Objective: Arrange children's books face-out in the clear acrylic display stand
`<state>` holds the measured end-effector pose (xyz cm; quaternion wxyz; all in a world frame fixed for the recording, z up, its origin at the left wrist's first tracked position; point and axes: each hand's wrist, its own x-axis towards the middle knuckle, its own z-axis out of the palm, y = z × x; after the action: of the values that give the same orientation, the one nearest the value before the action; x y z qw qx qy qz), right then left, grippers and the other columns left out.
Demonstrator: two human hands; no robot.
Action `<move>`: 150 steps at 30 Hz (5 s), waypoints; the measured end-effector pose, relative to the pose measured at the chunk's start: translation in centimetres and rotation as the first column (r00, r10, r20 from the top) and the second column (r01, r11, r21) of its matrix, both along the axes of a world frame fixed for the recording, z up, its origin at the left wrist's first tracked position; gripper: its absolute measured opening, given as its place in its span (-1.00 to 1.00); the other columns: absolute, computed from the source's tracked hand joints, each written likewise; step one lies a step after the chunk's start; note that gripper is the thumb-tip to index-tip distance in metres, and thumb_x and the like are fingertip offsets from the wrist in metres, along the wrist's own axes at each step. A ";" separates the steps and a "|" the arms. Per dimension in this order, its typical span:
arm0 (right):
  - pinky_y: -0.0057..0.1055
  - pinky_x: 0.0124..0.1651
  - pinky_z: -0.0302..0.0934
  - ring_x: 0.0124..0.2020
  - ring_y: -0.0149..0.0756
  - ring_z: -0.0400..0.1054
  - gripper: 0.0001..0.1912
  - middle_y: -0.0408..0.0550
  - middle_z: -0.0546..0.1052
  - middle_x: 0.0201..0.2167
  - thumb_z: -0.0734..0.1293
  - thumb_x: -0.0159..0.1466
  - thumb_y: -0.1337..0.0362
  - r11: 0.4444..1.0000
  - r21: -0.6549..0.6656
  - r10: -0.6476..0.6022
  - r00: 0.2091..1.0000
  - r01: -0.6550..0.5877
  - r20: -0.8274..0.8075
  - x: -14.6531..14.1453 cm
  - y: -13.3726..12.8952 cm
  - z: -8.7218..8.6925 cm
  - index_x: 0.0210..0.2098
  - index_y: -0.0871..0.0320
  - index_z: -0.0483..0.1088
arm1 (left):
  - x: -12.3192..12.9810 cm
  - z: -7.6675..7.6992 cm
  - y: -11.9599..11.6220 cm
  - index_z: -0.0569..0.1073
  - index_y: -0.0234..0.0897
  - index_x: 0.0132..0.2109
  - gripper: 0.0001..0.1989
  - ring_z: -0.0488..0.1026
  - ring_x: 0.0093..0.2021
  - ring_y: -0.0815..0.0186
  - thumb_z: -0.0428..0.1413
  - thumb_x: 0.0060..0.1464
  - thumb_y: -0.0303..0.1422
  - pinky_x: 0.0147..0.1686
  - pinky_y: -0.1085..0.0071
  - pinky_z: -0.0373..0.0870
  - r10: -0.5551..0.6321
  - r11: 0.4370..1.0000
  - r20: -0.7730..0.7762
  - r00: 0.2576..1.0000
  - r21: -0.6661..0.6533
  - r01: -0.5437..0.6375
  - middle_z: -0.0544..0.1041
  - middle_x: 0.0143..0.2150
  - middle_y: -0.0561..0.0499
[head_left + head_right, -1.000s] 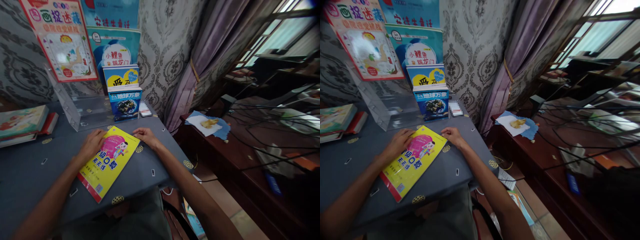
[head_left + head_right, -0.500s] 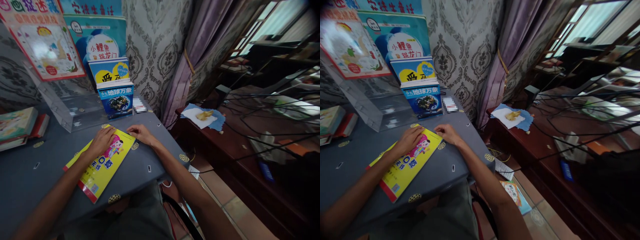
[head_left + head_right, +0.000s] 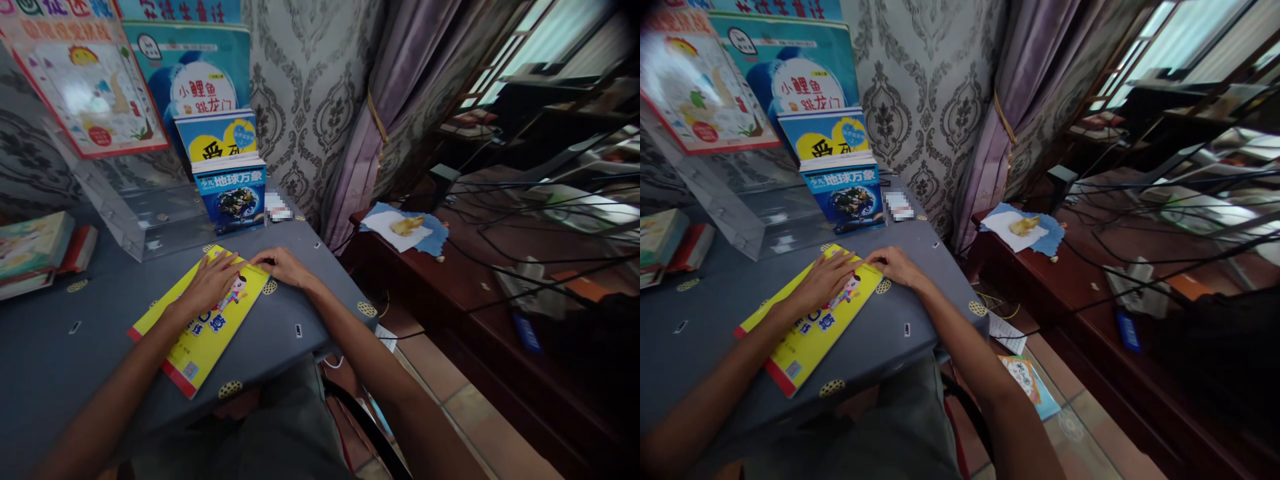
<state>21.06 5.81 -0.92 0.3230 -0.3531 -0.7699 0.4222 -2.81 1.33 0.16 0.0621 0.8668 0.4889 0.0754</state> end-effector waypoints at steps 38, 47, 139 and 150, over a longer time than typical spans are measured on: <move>-0.50 -0.33 0.21 -0.51 -0.41 0.39 -0.76 -0.20 0.59 -0.55 0.32 0.34 0.25 0.993 -0.079 0.089 0.996 -0.086 0.026 3.0 0.4 1.0 -0.11 0.17 0.60 | 2.9 -0.6 -2.0 0.34 0.17 0.36 -0.56 0.00 0.50 -0.15 -0.13 0.44 -0.23 0.33 -0.39 -0.06 -0.100 0.995 0.025 0.995 0.002 0.100 0.23 0.48 -0.07; -0.49 -0.37 0.10 -0.52 -0.43 0.30 -0.68 -0.15 0.60 -0.51 0.30 0.36 0.17 0.996 -0.010 0.091 0.992 -0.090 0.083 3.1 0.5 0.6 -0.06 0.21 0.59 | 1.7 0.5 -2.3 0.44 0.14 0.29 -0.60 -0.03 0.52 -0.11 -0.12 0.45 -0.19 0.40 -0.32 -0.18 -0.179 0.979 0.063 0.982 -0.086 0.184 0.18 0.50 -0.02; -0.04 0.04 0.36 0.05 -0.07 0.36 -0.66 0.12 0.58 0.02 0.31 0.37 0.37 0.741 0.587 0.166 0.937 -0.325 0.309 -7.3 -19.4 -0.6 0.11 0.10 0.52 | -11.7 0.1 -19.4 0.59 -0.07 0.05 -0.70 0.47 0.21 0.21 0.00 0.36 -0.41 0.34 0.03 0.29 -0.027 0.991 0.381 0.924 0.128 -0.024 0.58 0.16 -0.05; -0.07 0.01 0.38 0.05 -0.08 0.38 -0.67 0.07 0.58 0.03 0.33 0.35 0.34 0.745 0.586 0.166 0.939 -0.320 0.301 -7.2 -19.3 -0.3 0.08 0.04 0.52 | -15.3 -0.5 -17.1 0.59 -0.14 0.07 -0.63 0.55 0.09 0.18 -0.07 0.39 -0.21 0.15 0.12 0.49 0.191 0.957 0.331 0.924 0.146 -0.250 0.61 0.10 -0.08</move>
<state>13.87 -13.52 -1.24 0.2726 -0.1677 -0.9374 0.1371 -18.08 -15.76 -0.31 0.0491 0.7849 0.5584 0.2639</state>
